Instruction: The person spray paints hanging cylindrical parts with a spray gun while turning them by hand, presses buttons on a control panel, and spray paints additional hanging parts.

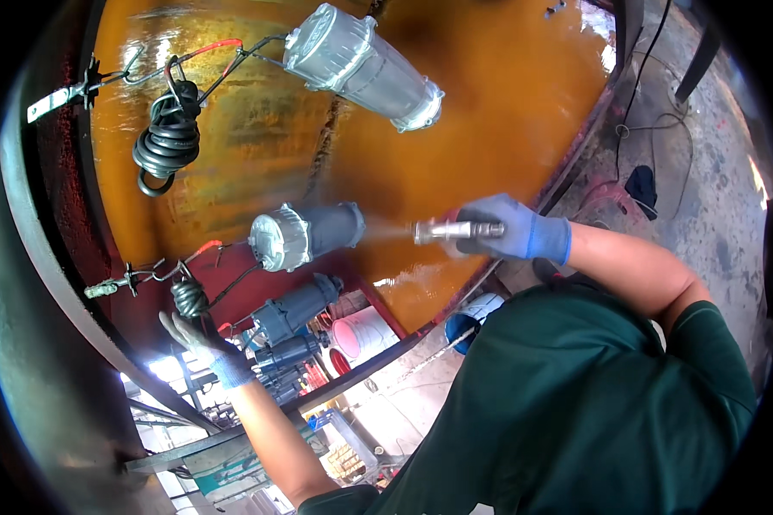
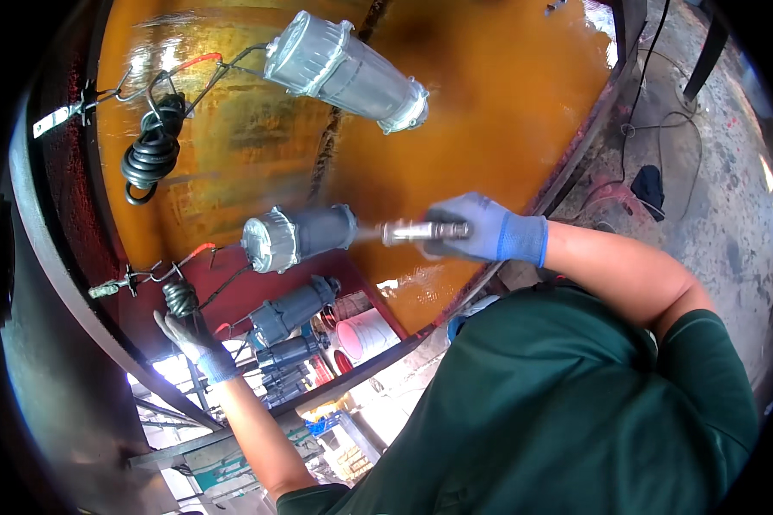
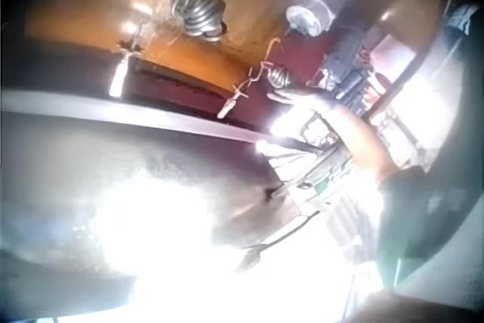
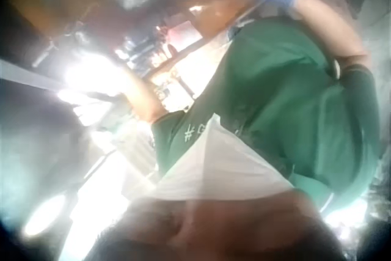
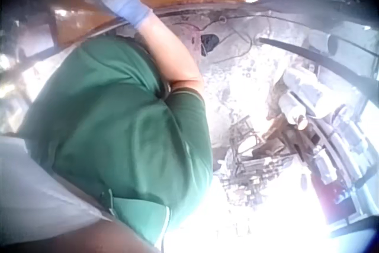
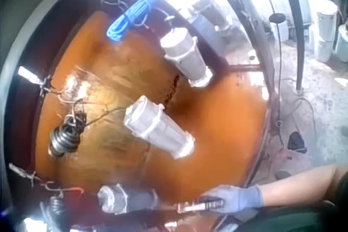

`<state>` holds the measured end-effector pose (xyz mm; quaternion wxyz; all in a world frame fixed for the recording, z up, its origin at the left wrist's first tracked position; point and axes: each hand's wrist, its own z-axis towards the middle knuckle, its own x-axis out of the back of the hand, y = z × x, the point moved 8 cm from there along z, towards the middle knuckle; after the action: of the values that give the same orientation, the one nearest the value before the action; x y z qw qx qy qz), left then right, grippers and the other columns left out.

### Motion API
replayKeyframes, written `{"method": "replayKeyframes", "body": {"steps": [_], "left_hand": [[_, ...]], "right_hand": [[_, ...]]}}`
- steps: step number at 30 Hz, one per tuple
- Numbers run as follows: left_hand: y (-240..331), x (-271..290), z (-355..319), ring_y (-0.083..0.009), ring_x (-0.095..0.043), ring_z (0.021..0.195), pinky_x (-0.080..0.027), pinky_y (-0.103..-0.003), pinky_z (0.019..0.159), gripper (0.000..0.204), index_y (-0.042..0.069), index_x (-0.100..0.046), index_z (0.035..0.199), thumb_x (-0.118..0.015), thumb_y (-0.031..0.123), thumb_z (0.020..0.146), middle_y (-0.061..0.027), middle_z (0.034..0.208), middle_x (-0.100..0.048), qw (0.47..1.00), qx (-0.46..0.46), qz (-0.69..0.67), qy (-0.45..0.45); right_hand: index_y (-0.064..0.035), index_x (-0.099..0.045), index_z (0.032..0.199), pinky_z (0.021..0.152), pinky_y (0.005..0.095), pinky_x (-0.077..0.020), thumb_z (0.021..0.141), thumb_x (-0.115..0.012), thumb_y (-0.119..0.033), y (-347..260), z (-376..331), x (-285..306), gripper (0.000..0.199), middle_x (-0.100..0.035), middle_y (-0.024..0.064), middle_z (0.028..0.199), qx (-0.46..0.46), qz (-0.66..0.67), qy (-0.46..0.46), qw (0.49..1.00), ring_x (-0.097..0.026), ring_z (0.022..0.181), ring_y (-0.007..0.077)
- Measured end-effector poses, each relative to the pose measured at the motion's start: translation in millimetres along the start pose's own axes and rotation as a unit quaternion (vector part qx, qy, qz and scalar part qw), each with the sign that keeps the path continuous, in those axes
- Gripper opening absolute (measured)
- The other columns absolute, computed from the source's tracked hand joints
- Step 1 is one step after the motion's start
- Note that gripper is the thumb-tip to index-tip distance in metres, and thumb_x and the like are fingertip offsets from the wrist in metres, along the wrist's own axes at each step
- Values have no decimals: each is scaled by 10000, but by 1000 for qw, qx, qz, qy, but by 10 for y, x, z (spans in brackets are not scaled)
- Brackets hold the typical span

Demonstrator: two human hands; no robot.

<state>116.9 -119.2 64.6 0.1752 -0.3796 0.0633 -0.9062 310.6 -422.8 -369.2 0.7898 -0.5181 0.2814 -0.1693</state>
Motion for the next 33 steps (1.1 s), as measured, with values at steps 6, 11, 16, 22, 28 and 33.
{"method": "replayKeyframes", "body": {"steps": [6,11,16,22,28,33], "left_hand": [[80,-315,114,-102,-590,853,-453,-280,807,334,97,-676,1159,-475,362,1120,3,972,-667,905,334,-251,80],[4,-271,70,-205,-567,1188,-435,-381,1035,544,81,-513,1454,-466,500,1110,-74,1332,-595,914,357,-191,-26],[-380,-156,56,-267,-564,1348,-447,-438,1138,599,54,-459,1586,-434,453,1140,-128,1506,-556,944,300,-118,-68],[-230,-281,6,-155,-577,1233,-295,-531,1145,562,199,-612,1430,-472,578,1040,22,1249,-668,951,275,-136,-30],[-201,-298,-13,-174,-601,1249,-349,-479,1150,562,137,-548,1509,-474,470,1063,-17,1385,-617,939,280,-180,-82],[-115,-257,-108,-293,-519,1415,-450,-461,1165,817,15,-396,1611,-376,658,1108,-151,1580,-483,950,244,-153,-117]], "right_hand": [[-106,-698,995,692,459,-566,883,-833,-259,-39,0,18,233,-700,155,850,76,-89,54,992,-710,793,381],[-102,-697,986,682,450,-557,908,-808,-258,-65,-45,-64,207,-694,172,843,79,-83,-16,993,-704,778,378],[-92,-696,960,715,463,-564,910,-792,-274,373,-7,105,211,-711,168,849,-61,-34,50,996,-711,794,389],[-102,-704,957,714,452,-566,928,-760,-317,461,-83,91,224,-726,166,852,-65,-136,-51,987,-724,792,366],[-92,-702,944,714,444,-570,932,-752,-316,551,19,197,230,-731,156,839,-109,-51,-16,993,-736,777,350],[-114,-707,989,731,457,-567,911,-802,-335,375,-22,145,253,-720,160,887,-29,-109,-41,993,-712,817,380]]}}
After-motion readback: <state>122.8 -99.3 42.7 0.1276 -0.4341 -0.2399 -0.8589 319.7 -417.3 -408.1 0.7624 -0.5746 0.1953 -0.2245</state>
